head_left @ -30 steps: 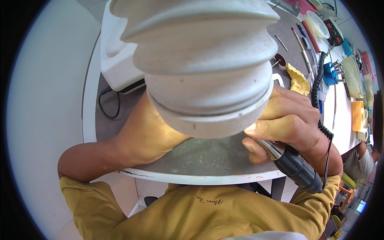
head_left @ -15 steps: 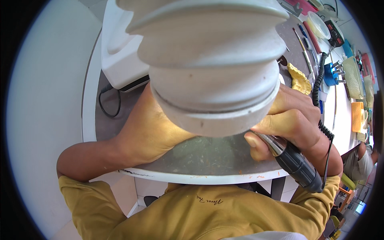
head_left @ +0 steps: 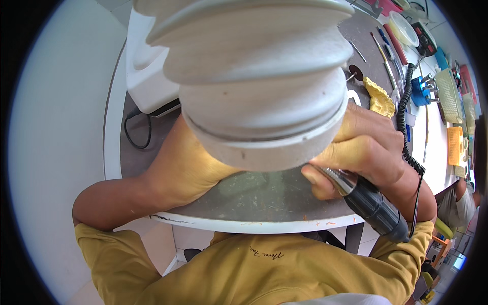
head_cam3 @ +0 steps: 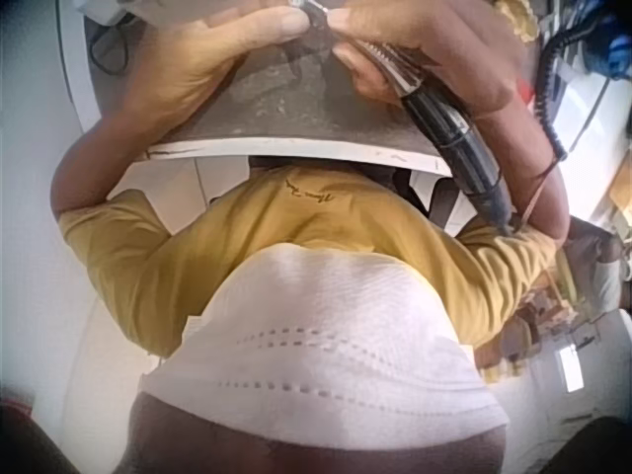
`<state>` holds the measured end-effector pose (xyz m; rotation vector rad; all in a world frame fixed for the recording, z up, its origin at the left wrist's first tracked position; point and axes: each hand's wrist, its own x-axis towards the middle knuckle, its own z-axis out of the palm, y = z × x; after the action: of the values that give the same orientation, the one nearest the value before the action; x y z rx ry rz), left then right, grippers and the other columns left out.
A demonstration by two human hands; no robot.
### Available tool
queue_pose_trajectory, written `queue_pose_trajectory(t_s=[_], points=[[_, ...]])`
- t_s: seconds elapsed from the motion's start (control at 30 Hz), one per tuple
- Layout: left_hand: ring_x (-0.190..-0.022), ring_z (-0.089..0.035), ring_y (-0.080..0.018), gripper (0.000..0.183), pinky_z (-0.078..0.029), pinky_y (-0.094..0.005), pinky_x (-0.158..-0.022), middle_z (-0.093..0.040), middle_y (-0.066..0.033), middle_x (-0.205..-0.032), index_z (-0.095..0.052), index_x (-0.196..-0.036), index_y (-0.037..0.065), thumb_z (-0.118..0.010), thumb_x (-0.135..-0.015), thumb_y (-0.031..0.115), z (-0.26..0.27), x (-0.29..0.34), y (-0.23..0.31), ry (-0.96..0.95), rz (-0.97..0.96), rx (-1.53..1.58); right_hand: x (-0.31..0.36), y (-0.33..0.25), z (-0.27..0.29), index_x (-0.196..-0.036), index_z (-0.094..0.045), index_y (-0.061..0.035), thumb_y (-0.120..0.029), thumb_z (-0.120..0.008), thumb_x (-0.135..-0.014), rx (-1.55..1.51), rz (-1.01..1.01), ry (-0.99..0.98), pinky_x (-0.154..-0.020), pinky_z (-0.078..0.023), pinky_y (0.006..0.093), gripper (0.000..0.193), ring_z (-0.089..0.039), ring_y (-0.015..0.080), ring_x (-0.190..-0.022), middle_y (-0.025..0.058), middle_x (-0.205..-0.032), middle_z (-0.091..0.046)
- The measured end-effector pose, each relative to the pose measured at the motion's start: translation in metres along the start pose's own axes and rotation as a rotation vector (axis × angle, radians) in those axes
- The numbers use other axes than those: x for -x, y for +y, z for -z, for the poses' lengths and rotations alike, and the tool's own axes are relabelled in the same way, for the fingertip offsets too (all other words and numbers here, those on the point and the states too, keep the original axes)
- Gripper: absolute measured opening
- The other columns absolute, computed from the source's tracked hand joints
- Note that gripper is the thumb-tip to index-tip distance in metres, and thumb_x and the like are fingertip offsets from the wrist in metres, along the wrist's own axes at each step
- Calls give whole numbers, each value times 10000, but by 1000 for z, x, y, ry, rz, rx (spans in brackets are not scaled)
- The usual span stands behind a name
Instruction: The person uses a rotary handpiece to grind and smooth a small green dental cast held in the left hand. The work is performed under a magnifying lamp, with the person rotating the cast to access different surfaces. The person briefly switches the handpiece bit mid-task before resuming grinding.
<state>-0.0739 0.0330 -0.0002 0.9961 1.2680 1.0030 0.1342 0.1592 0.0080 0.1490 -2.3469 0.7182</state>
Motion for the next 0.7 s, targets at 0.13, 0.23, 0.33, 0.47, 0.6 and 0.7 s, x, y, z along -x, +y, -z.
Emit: queue_pose_trajectory(t_s=[0.13, 0.23, 0.33, 0.47, 0.6, 0.7], points=[[-1046, -546, -131, 480, -451, -293, -916, -558, -70, -1126, -471, -1320, 9, -663, -881, 39, 0, -1, 0, -9, -3, 10, 1, -1, 0, -994, -616, -71, -83, -807, -762, 11, -8, -4, -653, -543, 342, 301, -692, 252, -753, 97, -839, -684], [-1070, -548, -132, 489, -453, -291, -928, -559, -77, -1150, -461, -1332, 7, -658, -885, 36, 1, -1, 2, -12, 1, 11, 1, 0, -1, -1005, -615, -70, -94, -808, -768, 6, 2, 12, -654, -546, 345, 306, -694, 252, -752, 94, -844, -685], [-1085, -550, -138, 504, -451, -296, -943, -559, -83, -1166, -448, -1348, 4, -653, -890, 36, 3, -1, 2, -26, 24, -30, 3, 1, 1, -997, -614, -70, -100, -806, -773, 26, 7, 4, -652, -548, 342, 297, -695, 249, -749, 93, -843, -685], [-1094, -552, -144, 514, -449, -299, -951, -557, -88, -1184, -434, -1366, 3, -644, -898, 41, 4, -4, -2, -30, 0, -61, 2, 3, 2, -989, -614, -68, -95, -800, -776, 17, 25, -9, -645, -547, 328, 284, -695, 241, -746, 96, -841, -686], [-1099, -554, -145, 518, -449, -296, -957, -556, -90, -1196, -423, -1377, -6, -637, -909, 53, 3, -2, 2, -23, 73, -44, 4, 5, -5, -985, -613, -61, -93, -794, -781, 31, 37, 58, -639, -547, 325, 275, -694, 238, -740, 101, -841, -689], [-1097, -555, -139, 526, -449, -292, -963, -557, -89, -1208, -409, -1386, -20, -633, -918, 69, 4, -1, 2, -26, 78, -54, 2, 3, -3, -976, -611, -58, -93, -794, -782, 24, 33, 45, -634, -547, 328, 269, -695, 240, -738, 105, -842, -691]])
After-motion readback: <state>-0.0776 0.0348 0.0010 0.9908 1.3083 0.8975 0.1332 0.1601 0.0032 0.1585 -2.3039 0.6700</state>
